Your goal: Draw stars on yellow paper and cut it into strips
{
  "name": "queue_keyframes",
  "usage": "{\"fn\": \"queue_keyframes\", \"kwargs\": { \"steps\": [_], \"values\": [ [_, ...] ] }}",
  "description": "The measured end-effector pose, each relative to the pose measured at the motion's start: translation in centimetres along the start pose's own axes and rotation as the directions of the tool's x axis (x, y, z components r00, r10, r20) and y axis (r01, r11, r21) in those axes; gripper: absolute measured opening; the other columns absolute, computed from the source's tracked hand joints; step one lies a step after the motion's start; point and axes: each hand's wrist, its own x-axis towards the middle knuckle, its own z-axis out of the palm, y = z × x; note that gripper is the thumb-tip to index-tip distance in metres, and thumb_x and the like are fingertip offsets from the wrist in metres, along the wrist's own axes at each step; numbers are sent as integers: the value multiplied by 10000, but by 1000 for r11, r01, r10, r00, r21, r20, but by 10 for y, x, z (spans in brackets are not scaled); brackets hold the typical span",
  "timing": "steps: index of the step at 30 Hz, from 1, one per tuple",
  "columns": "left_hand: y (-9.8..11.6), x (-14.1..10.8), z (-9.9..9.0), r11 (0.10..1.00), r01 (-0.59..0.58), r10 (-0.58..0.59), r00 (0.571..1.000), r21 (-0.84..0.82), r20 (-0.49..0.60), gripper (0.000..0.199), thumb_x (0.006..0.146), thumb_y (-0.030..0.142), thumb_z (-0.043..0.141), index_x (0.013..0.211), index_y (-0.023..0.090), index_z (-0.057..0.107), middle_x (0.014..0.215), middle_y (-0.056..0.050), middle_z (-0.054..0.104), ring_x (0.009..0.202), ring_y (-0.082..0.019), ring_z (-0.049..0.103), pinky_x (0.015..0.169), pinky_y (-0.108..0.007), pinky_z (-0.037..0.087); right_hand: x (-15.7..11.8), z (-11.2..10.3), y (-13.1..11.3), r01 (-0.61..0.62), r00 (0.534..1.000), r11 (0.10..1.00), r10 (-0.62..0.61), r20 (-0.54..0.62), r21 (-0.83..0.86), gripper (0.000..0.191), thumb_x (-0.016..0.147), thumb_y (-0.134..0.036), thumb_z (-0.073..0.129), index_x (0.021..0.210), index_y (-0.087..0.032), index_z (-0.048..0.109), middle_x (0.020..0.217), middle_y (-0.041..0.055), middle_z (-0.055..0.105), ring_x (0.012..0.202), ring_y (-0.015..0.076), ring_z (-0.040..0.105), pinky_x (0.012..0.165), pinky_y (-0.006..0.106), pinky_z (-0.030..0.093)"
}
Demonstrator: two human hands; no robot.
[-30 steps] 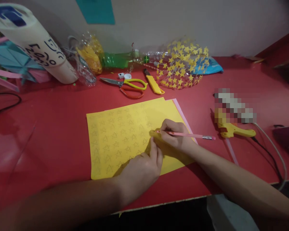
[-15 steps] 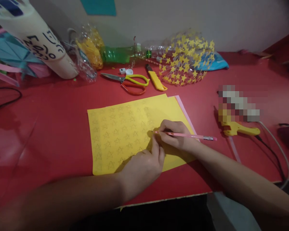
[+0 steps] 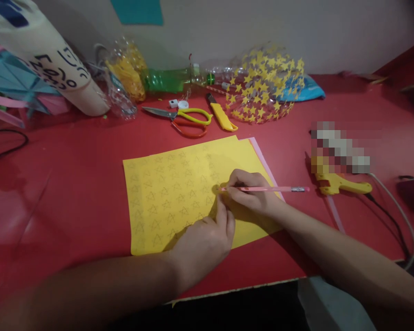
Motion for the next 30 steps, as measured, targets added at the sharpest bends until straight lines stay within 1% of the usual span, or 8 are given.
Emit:
{"fn": "queue_keyframes", "kwargs": {
  "steps": [9, 14, 18, 20, 23, 26, 28, 30],
  "values": [
    [1, 0, 0, 1000, 4, -4, 1000, 13, -5, 594, 816, -7, 400, 1404, -92, 424, 1368, -363, 453, 473, -158, 610, 334, -258, 472, -1, 2, 1, -3, 1000, 1000, 4, 22, -22, 147, 804, -225, 550, 680, -204, 474, 571, -45, 480, 528, 82, 397, 480, 248, 281],
    [0, 0, 0, 1000, -13, 12, 1000, 17, 7, 594, 810, -3, 405, 1397, -85, 437, 1364, -357, 461, 449, -143, 586, 325, -250, 463, -1, 3, 3, 10, 1000, 1000, -10, -28, -2, 164, 793, -193, 538, 661, -211, 442, 560, -51, 458, 523, 80, 370, 477, 251, 271],
    [2, -2, 2, 1000, -7, 7, 1000, 6, -6, 600, 817, -3, 399, 1408, -102, 407, 1376, -371, 435, 460, -150, 589, 334, -261, 467, -1, 2, 1, 6, 1000, 1000, -6, 3, -7, 158, 787, -211, 560, 659, -209, 468, 558, -47, 480, 518, 79, 387, 468, 247, 281],
    [2, -2, 3, 1000, -4, 4, 1000, -10, -14, 594, 825, -1, 409, 1409, -107, 402, 1380, -383, 424, 472, -152, 593, 345, -264, 471, 0, 1, 0, -29, 999, 999, 30, -35, 33, 152, 774, -224, 580, 656, -209, 484, 553, -45, 497, 515, 81, 411, 460, 239, 296],
    [0, -3, 4, 998, 9, -9, 1000, -59, 5, 597, 831, -1, 437, 1424, -67, 409, 1405, -374, 407, 507, -153, 608, 361, -262, 475, 4, -2, 0, -117, 983, 970, 143, -111, 213, 164, 802, -294, 568, 681, -216, 489, 556, -36, 552, 476, 84, 462, 442, 233, 341],
    [-5, -2, 1, 993, 48, -42, 998, -110, 54, 644, 799, -27, 486, 1439, -27, 413, 1437, -360, 382, 568, -168, 633, 387, -263, 491, 7, -6, 1, -156, 968, 923, 213, -130, 351, 233, 867, -372, 492, 690, -223, 468, 528, -37, 564, 414, 84, 460, 413, 231, 347],
    [-9, -2, -3, 988, 92, -82, 993, -123, 79, 684, 773, -50, 489, 1451, -14, 400, 1460, -353, 357, 614, -188, 654, 412, -274, 509, 7, -9, -1, -180, 962, 922, 238, -135, 343, 216, 862, -362, 497, 700, -222, 468, 502, -48, 541, 399, 82, 435, 400, 225, 321],
    [-13, -3, -8, 984, 124, -111, 989, -132, 100, 712, 756, -65, 469, 1461, 4, 391, 1482, -338, 339, 660, -211, 674, 445, -289, 529, 6, -13, -4, -189, 961, 936, 238, -139, 296, 134, 811, -311, 557, 745, -216, 489, 527, -53, 542, 430, 85, 438, 419, 222, 320]
  ]
}}
